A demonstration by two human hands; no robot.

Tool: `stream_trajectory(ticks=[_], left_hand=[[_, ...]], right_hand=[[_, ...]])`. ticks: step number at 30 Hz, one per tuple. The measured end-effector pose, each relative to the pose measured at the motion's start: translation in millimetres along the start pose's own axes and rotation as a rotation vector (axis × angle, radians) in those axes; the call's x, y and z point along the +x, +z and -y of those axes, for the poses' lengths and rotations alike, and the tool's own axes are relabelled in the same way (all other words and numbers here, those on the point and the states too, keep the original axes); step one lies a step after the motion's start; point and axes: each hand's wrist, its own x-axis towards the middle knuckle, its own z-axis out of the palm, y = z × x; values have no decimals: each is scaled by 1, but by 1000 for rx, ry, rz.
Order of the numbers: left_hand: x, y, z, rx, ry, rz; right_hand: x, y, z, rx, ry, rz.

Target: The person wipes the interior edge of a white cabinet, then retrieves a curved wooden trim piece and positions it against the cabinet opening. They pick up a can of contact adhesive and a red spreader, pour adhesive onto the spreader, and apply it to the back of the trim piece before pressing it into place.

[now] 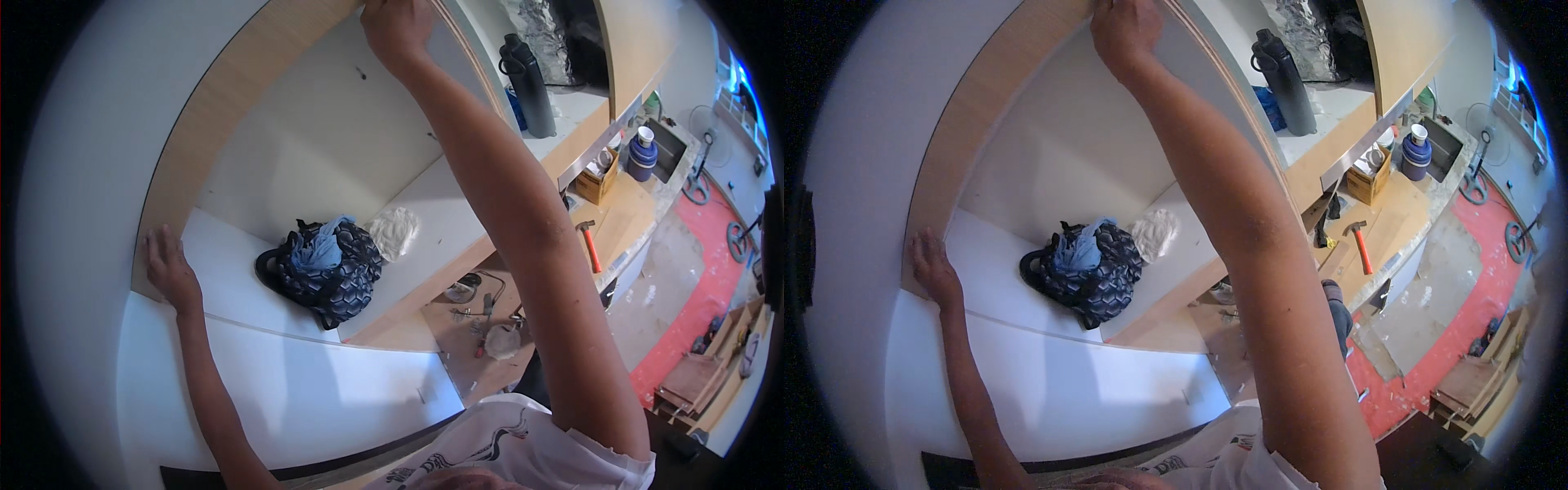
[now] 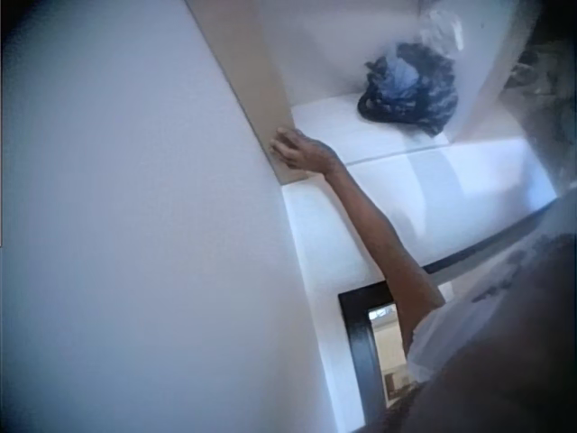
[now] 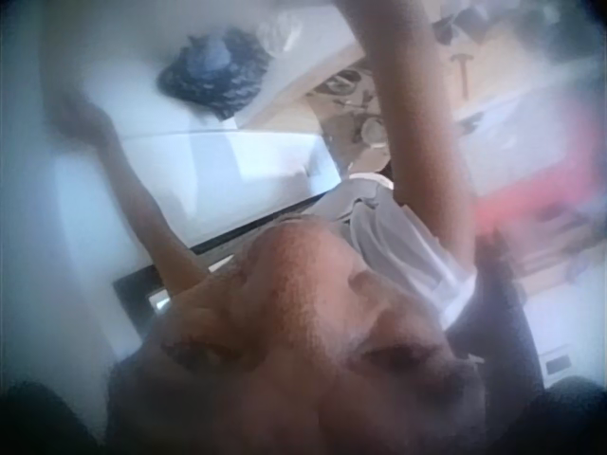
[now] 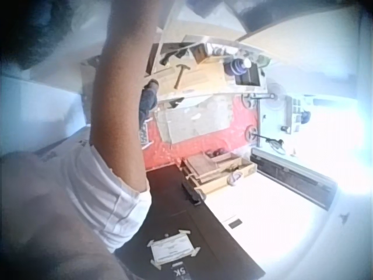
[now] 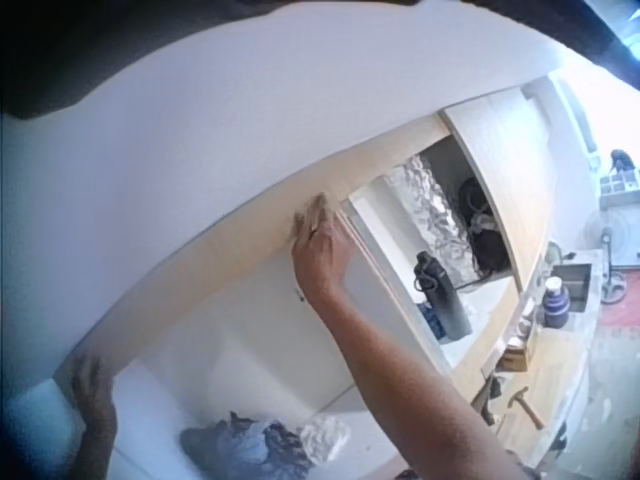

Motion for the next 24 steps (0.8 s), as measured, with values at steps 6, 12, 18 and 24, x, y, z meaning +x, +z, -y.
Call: stream_trajectory(ticks=[6,12,18,24], left_hand=[[-7,-11,3,66,-20,49],[-5,-12,4,19,14,38],[-8,-12,9,64,30,39],[-4,-13,4,71,2,87]], right_hand=[[1,-5,6,26,122,244],[15,-17,9,0,244,398],[37,-28,20,-14,240,612],[51,-32,4,-120,43,624]])
